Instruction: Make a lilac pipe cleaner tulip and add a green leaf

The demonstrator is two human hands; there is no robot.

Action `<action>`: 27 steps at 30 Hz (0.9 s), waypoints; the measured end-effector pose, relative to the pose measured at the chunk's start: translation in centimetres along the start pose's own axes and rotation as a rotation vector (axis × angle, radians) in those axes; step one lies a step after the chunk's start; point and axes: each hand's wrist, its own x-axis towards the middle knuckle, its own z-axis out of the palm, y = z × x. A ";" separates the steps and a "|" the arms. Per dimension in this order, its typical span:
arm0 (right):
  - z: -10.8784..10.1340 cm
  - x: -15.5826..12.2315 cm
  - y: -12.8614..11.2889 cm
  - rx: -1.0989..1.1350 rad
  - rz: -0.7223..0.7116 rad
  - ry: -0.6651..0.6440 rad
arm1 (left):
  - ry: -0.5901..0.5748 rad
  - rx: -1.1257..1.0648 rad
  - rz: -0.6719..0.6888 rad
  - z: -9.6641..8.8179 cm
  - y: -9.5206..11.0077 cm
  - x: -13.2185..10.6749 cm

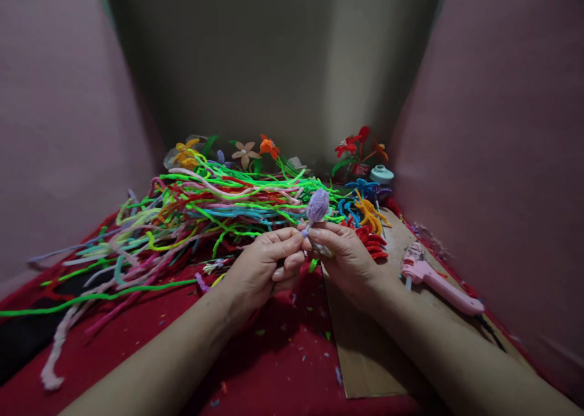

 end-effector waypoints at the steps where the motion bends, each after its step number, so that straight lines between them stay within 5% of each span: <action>1: 0.1 -0.1 -0.1 0.007 0.009 0.012 | -0.006 0.000 -0.006 0.0 0.0 0.0; 7: 0.2 -0.3 -0.1 0.034 0.059 0.063 | 0.032 0.204 0.050 0.2 0.4 -0.1; 12: -0.1 -0.2 0.1 0.014 0.034 0.097 | 0.196 0.580 0.134 0.6 0.5 0.0; 22: 0.6 -0.3 1.0 0.067 0.012 0.247 | 0.403 1.781 0.615 -0.1 -1.6 -0.3; 27: 1.0 -0.6 1.2 0.030 -0.008 0.260 | 0.426 2.072 0.779 0.0 -1.4 -0.4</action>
